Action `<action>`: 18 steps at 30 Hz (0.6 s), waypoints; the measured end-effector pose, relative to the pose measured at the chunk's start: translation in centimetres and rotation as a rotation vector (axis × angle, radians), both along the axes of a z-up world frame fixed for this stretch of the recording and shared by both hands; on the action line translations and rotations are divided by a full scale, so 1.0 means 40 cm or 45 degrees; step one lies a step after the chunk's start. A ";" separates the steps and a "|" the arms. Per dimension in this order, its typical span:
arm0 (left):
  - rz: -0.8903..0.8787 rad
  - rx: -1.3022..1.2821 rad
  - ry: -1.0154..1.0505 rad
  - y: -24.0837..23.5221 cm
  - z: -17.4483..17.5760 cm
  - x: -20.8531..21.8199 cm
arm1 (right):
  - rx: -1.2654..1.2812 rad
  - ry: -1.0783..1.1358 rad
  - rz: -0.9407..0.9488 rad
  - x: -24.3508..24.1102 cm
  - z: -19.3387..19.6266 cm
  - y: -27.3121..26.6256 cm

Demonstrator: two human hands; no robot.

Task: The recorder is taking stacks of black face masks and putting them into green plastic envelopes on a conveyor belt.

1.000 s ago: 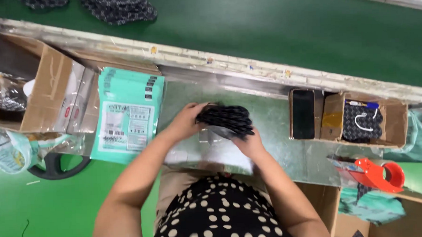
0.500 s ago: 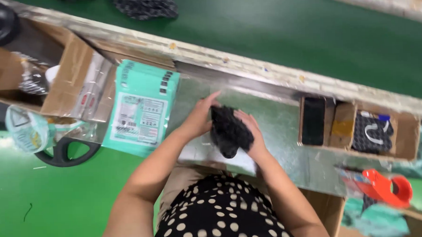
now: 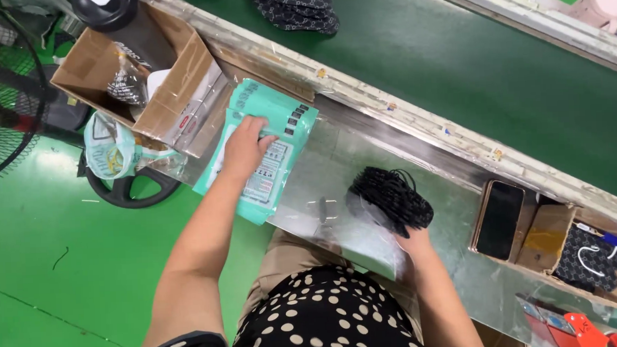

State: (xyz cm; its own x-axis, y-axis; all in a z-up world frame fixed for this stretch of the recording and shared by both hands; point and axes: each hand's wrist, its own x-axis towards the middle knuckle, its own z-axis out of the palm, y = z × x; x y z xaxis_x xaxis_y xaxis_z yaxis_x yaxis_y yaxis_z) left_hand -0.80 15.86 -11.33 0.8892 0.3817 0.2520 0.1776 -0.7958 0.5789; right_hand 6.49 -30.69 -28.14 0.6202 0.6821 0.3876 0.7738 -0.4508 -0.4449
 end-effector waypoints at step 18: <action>-1.159 0.250 -0.301 -0.317 0.044 0.076 | 0.705 1.160 -0.701 -0.021 0.401 0.208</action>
State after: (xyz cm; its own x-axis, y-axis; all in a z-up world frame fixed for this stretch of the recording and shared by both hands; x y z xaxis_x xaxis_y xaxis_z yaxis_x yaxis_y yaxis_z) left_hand 2.25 3.18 -9.57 0.7421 -0.4980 0.4486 -0.6604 -0.6577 0.3624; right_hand 5.66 -22.35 -12.09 0.9750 0.1186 -0.1881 -0.1626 -0.1968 -0.9669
